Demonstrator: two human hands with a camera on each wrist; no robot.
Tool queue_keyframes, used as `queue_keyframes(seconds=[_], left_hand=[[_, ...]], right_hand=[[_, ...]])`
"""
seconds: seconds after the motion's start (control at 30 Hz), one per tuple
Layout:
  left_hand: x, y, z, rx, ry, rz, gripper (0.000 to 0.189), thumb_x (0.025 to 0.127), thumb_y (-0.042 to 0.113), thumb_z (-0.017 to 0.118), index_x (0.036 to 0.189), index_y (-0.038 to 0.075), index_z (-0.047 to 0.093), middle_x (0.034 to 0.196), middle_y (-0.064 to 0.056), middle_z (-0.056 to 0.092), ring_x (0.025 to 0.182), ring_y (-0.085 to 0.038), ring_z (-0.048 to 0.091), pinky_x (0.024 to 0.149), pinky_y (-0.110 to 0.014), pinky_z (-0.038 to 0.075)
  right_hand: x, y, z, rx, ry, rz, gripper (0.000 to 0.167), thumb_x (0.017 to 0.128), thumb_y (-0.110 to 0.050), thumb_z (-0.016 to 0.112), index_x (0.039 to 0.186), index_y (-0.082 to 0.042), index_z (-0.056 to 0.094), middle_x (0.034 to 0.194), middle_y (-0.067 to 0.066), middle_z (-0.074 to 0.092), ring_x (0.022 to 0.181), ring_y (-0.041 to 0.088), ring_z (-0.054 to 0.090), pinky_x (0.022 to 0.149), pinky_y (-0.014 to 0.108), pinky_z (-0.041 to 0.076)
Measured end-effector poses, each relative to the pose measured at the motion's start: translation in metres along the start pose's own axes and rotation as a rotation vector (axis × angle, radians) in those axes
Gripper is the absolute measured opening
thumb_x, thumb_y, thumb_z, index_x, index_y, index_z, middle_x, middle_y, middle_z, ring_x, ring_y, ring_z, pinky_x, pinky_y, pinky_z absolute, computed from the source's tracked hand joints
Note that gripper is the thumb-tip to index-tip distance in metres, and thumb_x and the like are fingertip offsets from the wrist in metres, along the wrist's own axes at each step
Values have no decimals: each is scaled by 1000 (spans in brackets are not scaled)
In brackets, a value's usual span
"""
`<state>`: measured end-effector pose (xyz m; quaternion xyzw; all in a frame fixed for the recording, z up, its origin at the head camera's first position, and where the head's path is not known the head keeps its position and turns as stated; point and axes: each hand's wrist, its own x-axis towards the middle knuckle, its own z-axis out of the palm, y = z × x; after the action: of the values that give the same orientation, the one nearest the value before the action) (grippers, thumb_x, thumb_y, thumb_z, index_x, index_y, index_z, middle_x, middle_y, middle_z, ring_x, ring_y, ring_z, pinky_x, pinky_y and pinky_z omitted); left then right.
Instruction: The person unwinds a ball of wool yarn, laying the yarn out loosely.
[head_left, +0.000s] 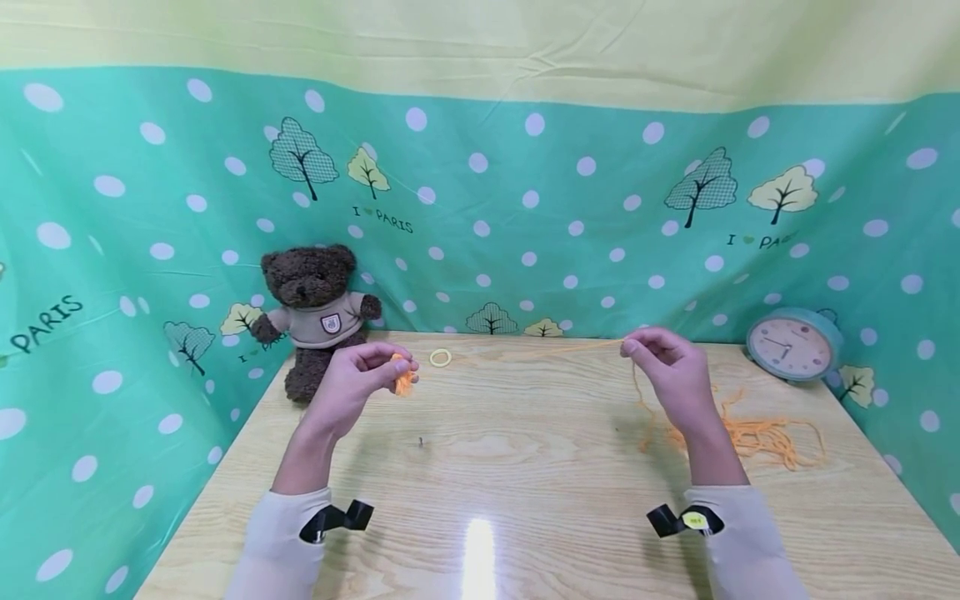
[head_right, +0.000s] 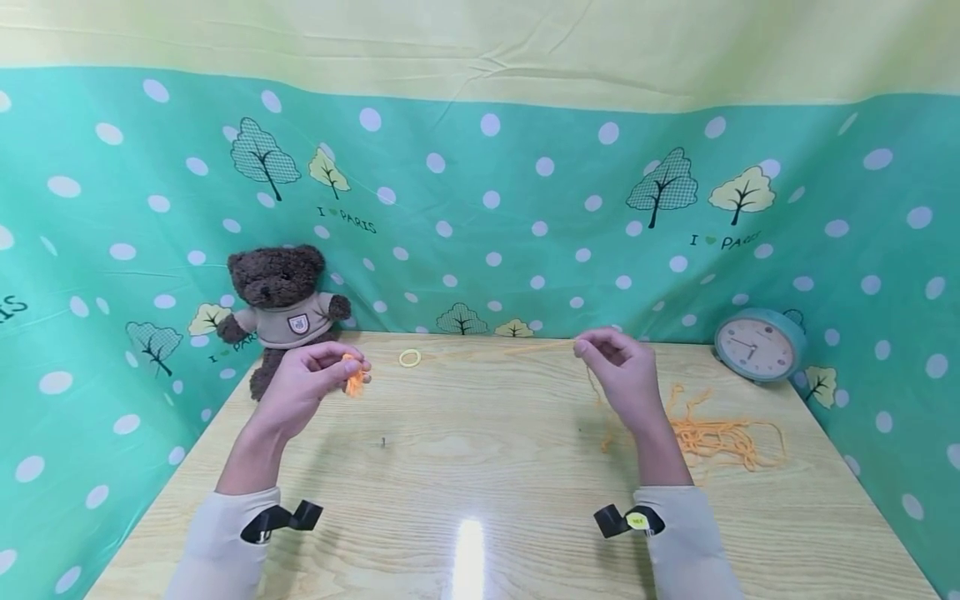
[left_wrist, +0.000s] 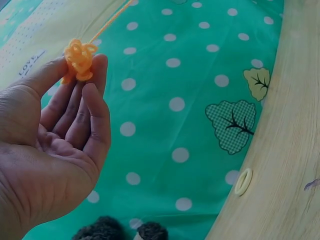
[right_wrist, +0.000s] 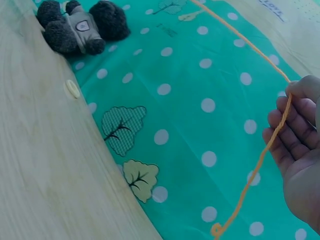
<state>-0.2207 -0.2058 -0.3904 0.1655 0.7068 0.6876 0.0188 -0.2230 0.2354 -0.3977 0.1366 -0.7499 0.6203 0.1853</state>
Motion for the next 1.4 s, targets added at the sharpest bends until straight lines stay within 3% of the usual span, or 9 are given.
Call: queue_keyframes(seconds=[0.17,0.33,0.53,0.7,0.97,1.2,1.4], left_hand=[[0,0,-2,1,40,-8,10,99,10,69,104,14,77,95,7,79,81,-7,70,68,-23,58],[-1,0,-4,1,67,-12,13,99,10,70,108,3,76,95,7,78,78,-5,65,65,-21,55],[0,1,-5,16,78,-5,10,98,8,70,104,7,78,93,8,78,77,-5,63,67,-21,54],[-1,2,-4,29,34,-33,14,95,6,73,103,17,78,94,9,77,81,-5,66,71,-22,54],[-2,2,-2,41,-86,-43,18,94,2,73,112,6,75,102,6,77,91,-6,73,81,-22,60],[-1,1,-2,147,-59,-55,20,101,11,66,115,-2,68,99,7,75,89,-9,69,79,-26,58],[0,1,0,112,-62,-77,17,100,9,66,115,0,64,97,7,74,90,-9,70,79,-25,57]], right_hand=[[1,1,-13,35,46,22,22,101,-15,68,110,4,71,92,-11,74,89,6,67,85,14,54],[2,1,-26,69,101,30,19,100,-14,68,107,3,71,89,-10,74,88,6,66,85,13,52],[3,0,-40,139,193,33,21,99,-12,70,106,7,70,88,-5,74,88,10,65,85,14,52],[2,1,-50,172,234,43,25,99,-13,69,108,10,68,90,-1,72,93,13,63,87,15,52],[2,0,-54,196,279,66,24,98,-12,71,108,10,68,89,-1,72,95,14,63,89,15,51],[2,-1,-55,227,288,72,25,98,-13,71,108,10,68,91,1,71,95,15,63,92,16,51],[2,-1,-56,259,283,49,26,98,-11,71,107,13,67,90,3,71,91,15,64,90,17,52]])
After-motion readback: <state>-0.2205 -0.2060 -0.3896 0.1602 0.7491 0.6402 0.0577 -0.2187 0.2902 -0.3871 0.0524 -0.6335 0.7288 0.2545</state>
